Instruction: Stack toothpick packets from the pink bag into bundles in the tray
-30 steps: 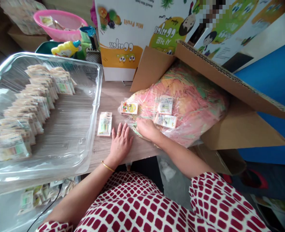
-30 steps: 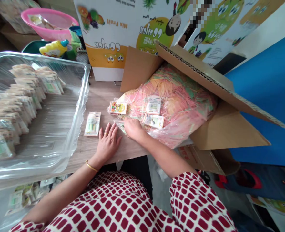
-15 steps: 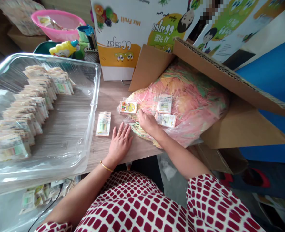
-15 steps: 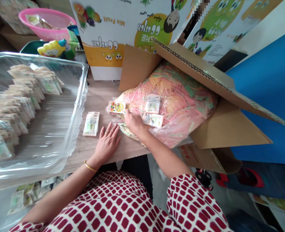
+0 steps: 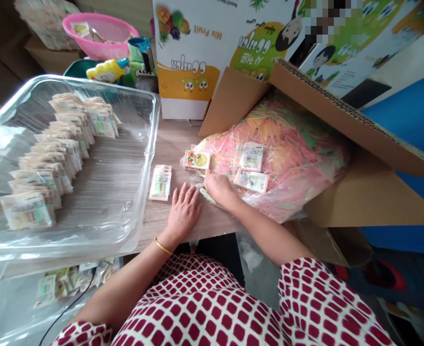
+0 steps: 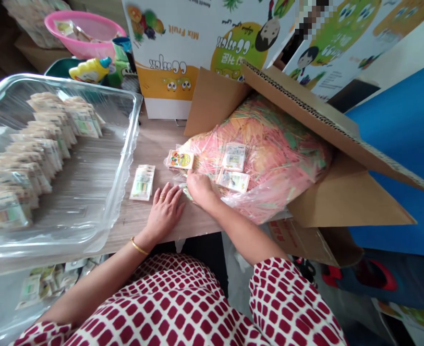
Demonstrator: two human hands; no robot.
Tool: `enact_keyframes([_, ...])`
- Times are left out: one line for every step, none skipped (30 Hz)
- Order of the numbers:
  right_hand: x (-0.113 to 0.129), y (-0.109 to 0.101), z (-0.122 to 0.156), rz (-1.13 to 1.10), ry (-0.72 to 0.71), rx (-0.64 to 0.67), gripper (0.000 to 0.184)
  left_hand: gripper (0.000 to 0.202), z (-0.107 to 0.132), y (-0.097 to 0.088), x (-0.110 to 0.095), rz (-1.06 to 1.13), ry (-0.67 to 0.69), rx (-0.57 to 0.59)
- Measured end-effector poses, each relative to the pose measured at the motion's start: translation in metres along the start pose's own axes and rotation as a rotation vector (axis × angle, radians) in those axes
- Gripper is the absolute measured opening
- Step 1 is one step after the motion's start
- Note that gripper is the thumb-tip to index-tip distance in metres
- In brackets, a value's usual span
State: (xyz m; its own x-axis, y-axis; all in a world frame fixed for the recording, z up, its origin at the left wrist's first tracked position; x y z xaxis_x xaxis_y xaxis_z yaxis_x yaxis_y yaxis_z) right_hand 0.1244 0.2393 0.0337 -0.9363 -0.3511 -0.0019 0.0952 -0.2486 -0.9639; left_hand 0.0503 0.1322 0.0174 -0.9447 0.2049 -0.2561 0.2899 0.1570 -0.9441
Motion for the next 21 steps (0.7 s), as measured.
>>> enact_keyframes([-0.001,-0.004,0.003,0.016,-0.018,-0.018,0.036,0.050,0.000,0.000,0.000,0.000,-0.004,0.000])
enact_keyframes([-0.003,-0.009,0.006,0.034,-0.043,-0.039,0.036,0.050,0.000,0.000,0.001,0.000,-0.008,-0.001])
enact_keyframes([-0.005,-0.014,0.008,0.044,-0.061,-0.058,0.036,0.050,0.000,0.000,0.001,0.003,-0.011,0.001])
enact_keyframes([-0.009,-0.020,0.011,0.038,-0.060,-0.077,0.037,0.050,0.000,-0.001,0.001,0.006,-0.012,0.003])
enact_keyframes([-0.016,-0.025,0.012,0.005,-0.035,-0.100,0.038,0.050,0.001,-0.001,0.001,0.011,-0.011,0.006])
enact_keyframes([-0.026,-0.031,0.013,-0.054,0.010,-0.133,0.038,0.049,0.001,-0.001,0.001,0.015,-0.009,0.010])
enact_keyframes([-0.037,-0.036,0.015,-0.137,0.066,-0.179,0.038,0.049,0.001,-0.001,0.001,0.019,-0.008,0.013])
enact_keyframes([-0.048,-0.041,0.016,-0.236,0.113,-0.230,0.037,0.049,0.001,-0.002,0.001,0.021,-0.007,0.013])
enact_keyframes([-0.057,-0.044,0.017,-0.351,0.139,-0.282,0.035,0.049,0.000,-0.002,0.001,0.023,-0.007,0.012])
enact_keyframes([-0.065,-0.045,0.018,-0.483,0.146,-0.322,0.032,0.049,0.000,-0.002,0.001,0.023,-0.008,0.009])
enact_keyframes([-0.070,-0.044,0.019,-0.634,0.141,-0.341,0.030,0.049,0.000,-0.002,0.001,0.023,-0.010,0.006])
enact_keyframes([-0.075,-0.040,0.019,-0.799,0.138,-0.341,0.029,0.049,0.000,-0.002,0.002,0.023,-0.011,0.001])
enact_keyframes([-0.079,-0.036,0.019,-0.972,0.142,-0.330,0.030,0.048,0.000,-0.002,0.002,0.022,-0.012,-0.006])
enact_keyframes([-0.083,-0.031,0.019,-1.146,0.156,-0.318,0.032,0.048,0.001,-0.002,0.002,0.023,-0.010,-0.013])
enact_keyframes([-0.086,-0.028,0.020,-1.313,0.182,-0.315,0.034,0.048,0.001,-0.001,0.002,0.024,-0.006,-0.022])
enact_keyframes([-0.090,-0.026,0.020,-1.468,0.221,-0.327,0.036,0.048,0.001,-0.002,0.002,0.025,-0.001,-0.032])
enact_keyframes([-0.095,-0.024,0.021,-1.613,0.269,-0.353,0.036,0.047,0.002,-0.003,0.002,0.028,0.007,-0.045])
enact_keyframes([-0.099,-0.023,0.022,-1.746,0.323,-0.386,0.036,0.046,0.002,-0.005,0.002,0.033,0.014,-0.061])
enact_keyframes([-0.101,-0.021,0.023,-1.863,0.377,-0.419,0.036,0.045,0.002,-0.008,0.002,0.043,0.019,-0.081])
enact_keyframes([-0.102,-0.020,0.024,-1.962,0.422,-0.443,0.035,0.042,0.001,-0.013,0.001,0.061,0.023,-0.103])
enact_keyframes([-0.101,-0.019,0.024,-2.043,0.454,-0.455,0.034,0.037,0.000,-0.019,-0.001,0.093,0.030,-0.119])
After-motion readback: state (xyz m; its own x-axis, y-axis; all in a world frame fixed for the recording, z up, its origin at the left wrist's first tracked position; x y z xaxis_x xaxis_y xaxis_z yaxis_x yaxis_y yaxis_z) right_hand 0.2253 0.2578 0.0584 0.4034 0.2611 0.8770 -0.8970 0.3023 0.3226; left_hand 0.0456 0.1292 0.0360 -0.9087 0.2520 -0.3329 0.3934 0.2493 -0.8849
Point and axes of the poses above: each hand's wrist, its own z-axis away from the middle knuckle, its own y-axis out of the palm, x = y × z, the point moved 10 cm from there along -z, towards the middle knuckle, and after that the axes turned 8 degrees about -z, right-handed, at the moved point
